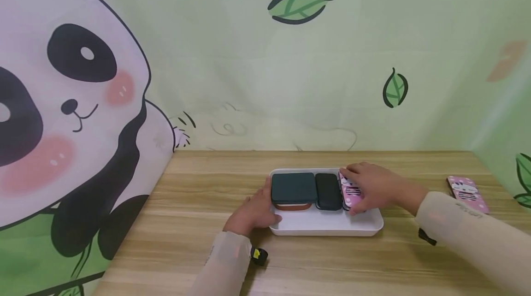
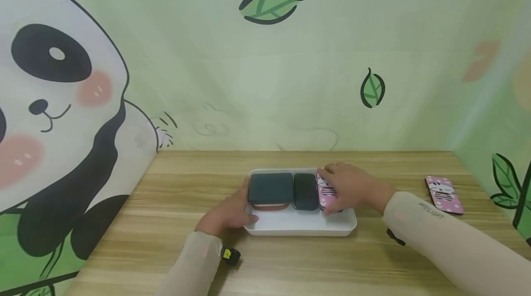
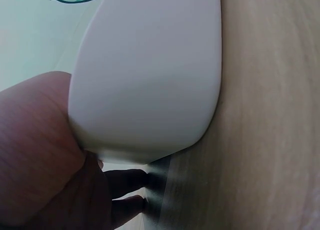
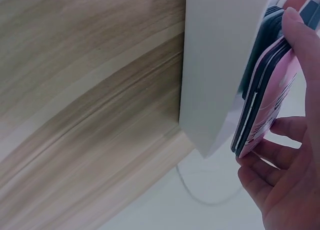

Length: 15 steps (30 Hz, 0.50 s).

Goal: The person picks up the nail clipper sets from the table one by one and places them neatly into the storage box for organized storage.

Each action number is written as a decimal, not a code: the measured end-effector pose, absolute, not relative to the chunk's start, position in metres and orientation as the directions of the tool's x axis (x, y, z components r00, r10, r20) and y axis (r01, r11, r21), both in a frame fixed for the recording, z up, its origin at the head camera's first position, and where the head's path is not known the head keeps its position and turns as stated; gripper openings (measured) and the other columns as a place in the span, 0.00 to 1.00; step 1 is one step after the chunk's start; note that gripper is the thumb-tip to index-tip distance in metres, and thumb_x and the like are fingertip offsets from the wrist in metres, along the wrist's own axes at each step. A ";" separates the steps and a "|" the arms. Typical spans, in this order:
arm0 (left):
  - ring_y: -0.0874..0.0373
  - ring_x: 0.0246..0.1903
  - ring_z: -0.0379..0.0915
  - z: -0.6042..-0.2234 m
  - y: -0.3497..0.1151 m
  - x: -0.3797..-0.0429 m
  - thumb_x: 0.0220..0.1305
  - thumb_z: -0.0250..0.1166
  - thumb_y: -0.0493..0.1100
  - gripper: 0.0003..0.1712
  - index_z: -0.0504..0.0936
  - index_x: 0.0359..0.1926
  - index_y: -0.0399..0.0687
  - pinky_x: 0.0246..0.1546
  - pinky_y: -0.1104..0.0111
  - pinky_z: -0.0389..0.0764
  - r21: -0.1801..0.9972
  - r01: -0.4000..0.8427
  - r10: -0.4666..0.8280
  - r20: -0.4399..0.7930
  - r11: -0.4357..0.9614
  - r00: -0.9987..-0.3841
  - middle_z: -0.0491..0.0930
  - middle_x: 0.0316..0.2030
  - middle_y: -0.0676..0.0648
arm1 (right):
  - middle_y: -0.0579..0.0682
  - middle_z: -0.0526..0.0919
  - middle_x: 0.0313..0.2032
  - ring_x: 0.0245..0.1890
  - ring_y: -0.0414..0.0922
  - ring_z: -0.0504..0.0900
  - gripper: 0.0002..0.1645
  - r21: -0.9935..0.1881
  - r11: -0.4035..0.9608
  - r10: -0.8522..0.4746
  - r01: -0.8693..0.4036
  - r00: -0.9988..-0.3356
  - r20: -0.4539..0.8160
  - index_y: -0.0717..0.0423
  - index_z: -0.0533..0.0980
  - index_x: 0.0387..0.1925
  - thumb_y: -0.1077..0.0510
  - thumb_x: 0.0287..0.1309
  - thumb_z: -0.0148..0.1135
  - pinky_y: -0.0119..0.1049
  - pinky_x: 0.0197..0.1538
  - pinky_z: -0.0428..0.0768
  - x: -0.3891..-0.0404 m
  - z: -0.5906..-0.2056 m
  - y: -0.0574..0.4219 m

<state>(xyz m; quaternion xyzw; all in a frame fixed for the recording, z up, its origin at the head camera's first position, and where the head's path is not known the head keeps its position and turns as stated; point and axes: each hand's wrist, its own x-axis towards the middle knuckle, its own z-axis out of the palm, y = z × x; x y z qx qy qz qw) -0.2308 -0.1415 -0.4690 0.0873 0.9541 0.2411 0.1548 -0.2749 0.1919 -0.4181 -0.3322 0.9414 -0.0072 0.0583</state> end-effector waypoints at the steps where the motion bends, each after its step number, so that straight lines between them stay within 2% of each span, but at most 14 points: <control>1: 0.45 0.77 0.49 -0.469 -0.142 -0.231 0.58 0.71 0.49 0.65 0.33 0.80 0.43 0.75 0.44 0.48 0.489 0.090 0.240 -0.254 0.868 -0.937 0.56 0.76 0.37 | 0.60 0.69 0.68 0.65 0.60 0.70 0.69 -0.050 0.782 -0.622 -0.621 -0.775 -0.110 0.54 0.63 0.74 0.20 0.38 0.70 0.59 0.66 0.70 -0.276 -0.419 0.192; 15: 0.46 0.77 0.49 -0.468 -0.141 -0.230 0.59 0.71 0.50 0.64 0.34 0.80 0.44 0.75 0.46 0.48 0.476 0.070 0.224 -0.274 0.876 -0.935 0.56 0.76 0.38 | 0.63 0.72 0.64 0.63 0.62 0.70 0.65 0.011 0.796 -0.597 -0.606 -0.787 -0.154 0.59 0.67 0.70 0.25 0.38 0.74 0.61 0.65 0.69 -0.277 -0.422 0.186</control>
